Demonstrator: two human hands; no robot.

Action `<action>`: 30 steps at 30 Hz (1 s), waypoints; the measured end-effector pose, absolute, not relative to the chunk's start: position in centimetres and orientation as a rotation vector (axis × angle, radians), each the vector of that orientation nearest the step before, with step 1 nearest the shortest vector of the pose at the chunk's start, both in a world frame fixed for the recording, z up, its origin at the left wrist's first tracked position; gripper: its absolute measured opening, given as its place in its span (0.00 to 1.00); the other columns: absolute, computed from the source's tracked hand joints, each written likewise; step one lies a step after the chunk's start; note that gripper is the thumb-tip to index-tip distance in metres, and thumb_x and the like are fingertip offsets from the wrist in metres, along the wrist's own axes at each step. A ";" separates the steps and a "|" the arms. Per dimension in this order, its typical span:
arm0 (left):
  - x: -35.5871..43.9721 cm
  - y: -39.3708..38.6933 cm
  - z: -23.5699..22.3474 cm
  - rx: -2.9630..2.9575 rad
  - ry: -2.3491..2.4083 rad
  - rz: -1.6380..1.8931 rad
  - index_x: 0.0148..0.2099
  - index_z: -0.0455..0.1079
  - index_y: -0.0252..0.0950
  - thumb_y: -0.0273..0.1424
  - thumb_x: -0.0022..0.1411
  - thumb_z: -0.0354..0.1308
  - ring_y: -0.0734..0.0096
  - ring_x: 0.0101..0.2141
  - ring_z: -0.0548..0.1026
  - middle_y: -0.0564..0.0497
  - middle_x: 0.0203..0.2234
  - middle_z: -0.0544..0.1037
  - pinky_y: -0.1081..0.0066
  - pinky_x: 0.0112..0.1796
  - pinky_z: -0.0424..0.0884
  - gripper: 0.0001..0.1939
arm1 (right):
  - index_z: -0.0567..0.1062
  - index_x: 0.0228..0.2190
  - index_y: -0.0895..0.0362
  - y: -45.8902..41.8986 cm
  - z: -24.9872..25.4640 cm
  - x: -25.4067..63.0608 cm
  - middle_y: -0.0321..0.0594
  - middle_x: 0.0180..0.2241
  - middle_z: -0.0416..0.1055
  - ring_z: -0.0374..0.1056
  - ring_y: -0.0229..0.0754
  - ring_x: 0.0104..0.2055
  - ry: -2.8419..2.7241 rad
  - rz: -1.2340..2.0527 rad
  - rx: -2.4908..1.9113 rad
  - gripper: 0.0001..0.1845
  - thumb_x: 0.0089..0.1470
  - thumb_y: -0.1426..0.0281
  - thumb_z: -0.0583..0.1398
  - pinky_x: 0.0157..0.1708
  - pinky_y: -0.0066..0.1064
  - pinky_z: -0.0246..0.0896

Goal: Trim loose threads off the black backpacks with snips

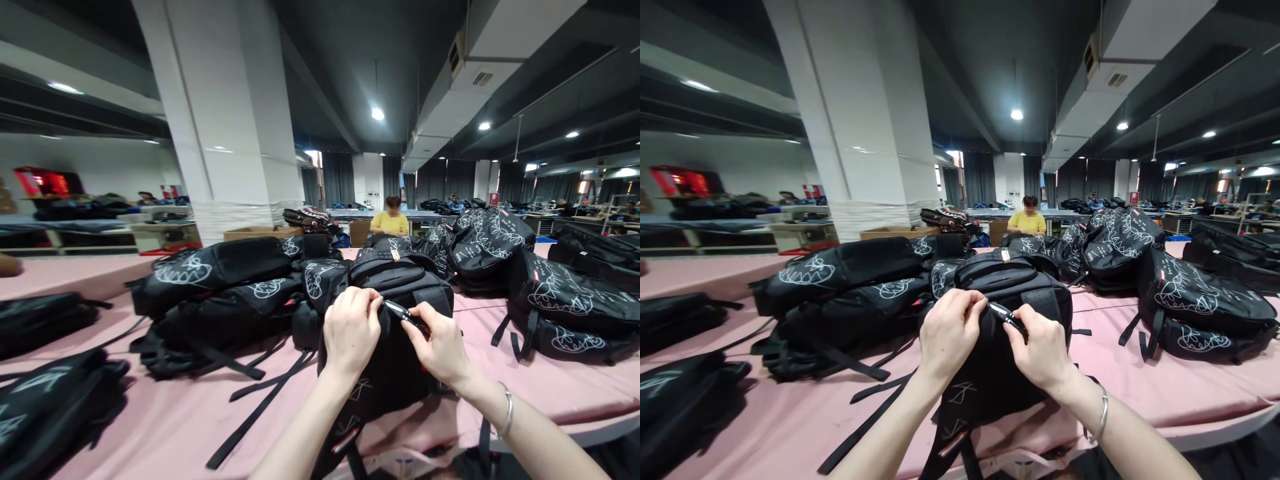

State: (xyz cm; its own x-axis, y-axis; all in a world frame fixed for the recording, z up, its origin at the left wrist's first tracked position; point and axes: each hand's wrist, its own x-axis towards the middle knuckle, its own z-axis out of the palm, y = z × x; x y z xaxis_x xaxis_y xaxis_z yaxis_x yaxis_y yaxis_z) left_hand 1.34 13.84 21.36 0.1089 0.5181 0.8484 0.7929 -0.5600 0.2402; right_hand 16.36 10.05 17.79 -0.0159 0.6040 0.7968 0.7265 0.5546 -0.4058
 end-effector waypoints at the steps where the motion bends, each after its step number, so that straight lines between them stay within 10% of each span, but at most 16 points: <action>1: 1.3 13.9 21.4 -2.114 -1.301 -1.447 0.28 0.66 0.36 0.30 0.60 0.48 0.67 0.30 0.69 0.50 0.27 0.71 0.68 0.32 0.62 0.10 | 0.69 0.34 0.56 10.1 17.8 16.3 0.35 0.27 0.71 0.63 0.37 0.23 -1.706 -0.144 -1.132 0.06 0.56 0.67 0.54 0.24 0.25 0.54; 24: 1.2 13.2 20.9 -2.320 -1.278 -1.738 0.26 0.63 0.37 0.31 0.57 0.49 0.71 0.28 0.66 0.53 0.24 0.67 0.72 0.28 0.61 0.08 | 0.68 0.31 0.56 10.5 18.0 15.4 0.38 0.27 0.72 0.68 0.40 0.26 -1.730 -0.295 -1.187 0.07 0.57 0.68 0.51 0.25 0.26 0.54; 30: -2.0 14.3 19.7 -2.199 -1.184 -2.389 0.29 0.63 0.37 0.37 0.61 0.46 0.71 0.30 0.68 0.54 0.25 0.67 0.71 0.34 0.66 0.12 | 0.67 0.32 0.55 9.9 17.3 16.3 0.35 0.24 0.69 0.65 0.37 0.22 -1.662 -0.082 -1.078 0.08 0.56 0.65 0.53 0.22 0.25 0.55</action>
State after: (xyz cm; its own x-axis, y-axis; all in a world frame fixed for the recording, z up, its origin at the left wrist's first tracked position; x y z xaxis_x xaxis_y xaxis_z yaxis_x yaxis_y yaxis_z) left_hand -1.96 14.33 19.69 -0.1611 0.6394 0.7518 0.2110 -0.7218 0.6592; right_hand 16.29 9.87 17.35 0.0136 0.6004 0.7995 0.6761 0.5836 -0.4498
